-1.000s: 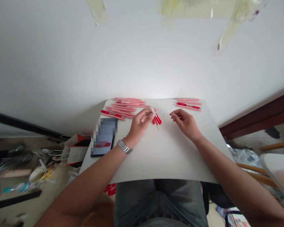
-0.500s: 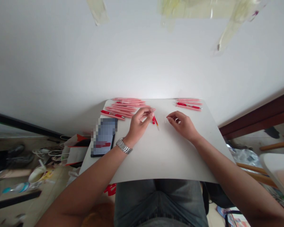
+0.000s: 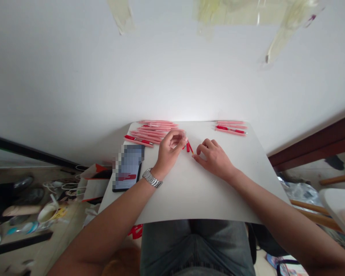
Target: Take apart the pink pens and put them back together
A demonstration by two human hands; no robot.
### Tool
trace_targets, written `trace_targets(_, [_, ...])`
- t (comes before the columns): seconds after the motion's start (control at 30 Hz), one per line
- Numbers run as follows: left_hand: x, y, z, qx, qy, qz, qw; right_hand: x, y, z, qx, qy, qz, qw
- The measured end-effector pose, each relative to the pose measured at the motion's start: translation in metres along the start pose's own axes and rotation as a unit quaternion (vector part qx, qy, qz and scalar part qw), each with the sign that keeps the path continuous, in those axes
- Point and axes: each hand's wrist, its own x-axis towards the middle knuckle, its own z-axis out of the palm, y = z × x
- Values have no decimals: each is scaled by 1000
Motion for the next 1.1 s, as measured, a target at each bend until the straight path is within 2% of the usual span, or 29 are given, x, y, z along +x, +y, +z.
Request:
trace_targets(0.2, [-1,0,0,17,-4,0,1000,2,-13,2,-94,-28,16,995])
trace_targets(0.43, [-1,1,0,19,-1,0,1000,1,-16,-1,-132,-42,20,990])
trace_targets(0.7, [-1,2,-1,30,-3,16,999,-4,-25,-11,-174,-89,47,980])
trace_targets(0.83, [-1,4,-1,34,0,19,999,-5,-22,-14,-155,-99,56,981])
trace_targets(0.93, [0,5,-1,36,0,20,999,-5,-18,-14,-123,-83,70,986])
trace_targets(1.0, [0,5,-1,35,1,21,999,-4,-14,-14,-74,-53,84,992])
trace_targets(1.1, [-1,4,-1,29,2,13,1000,-2,-5,-15,60,10,93,994])
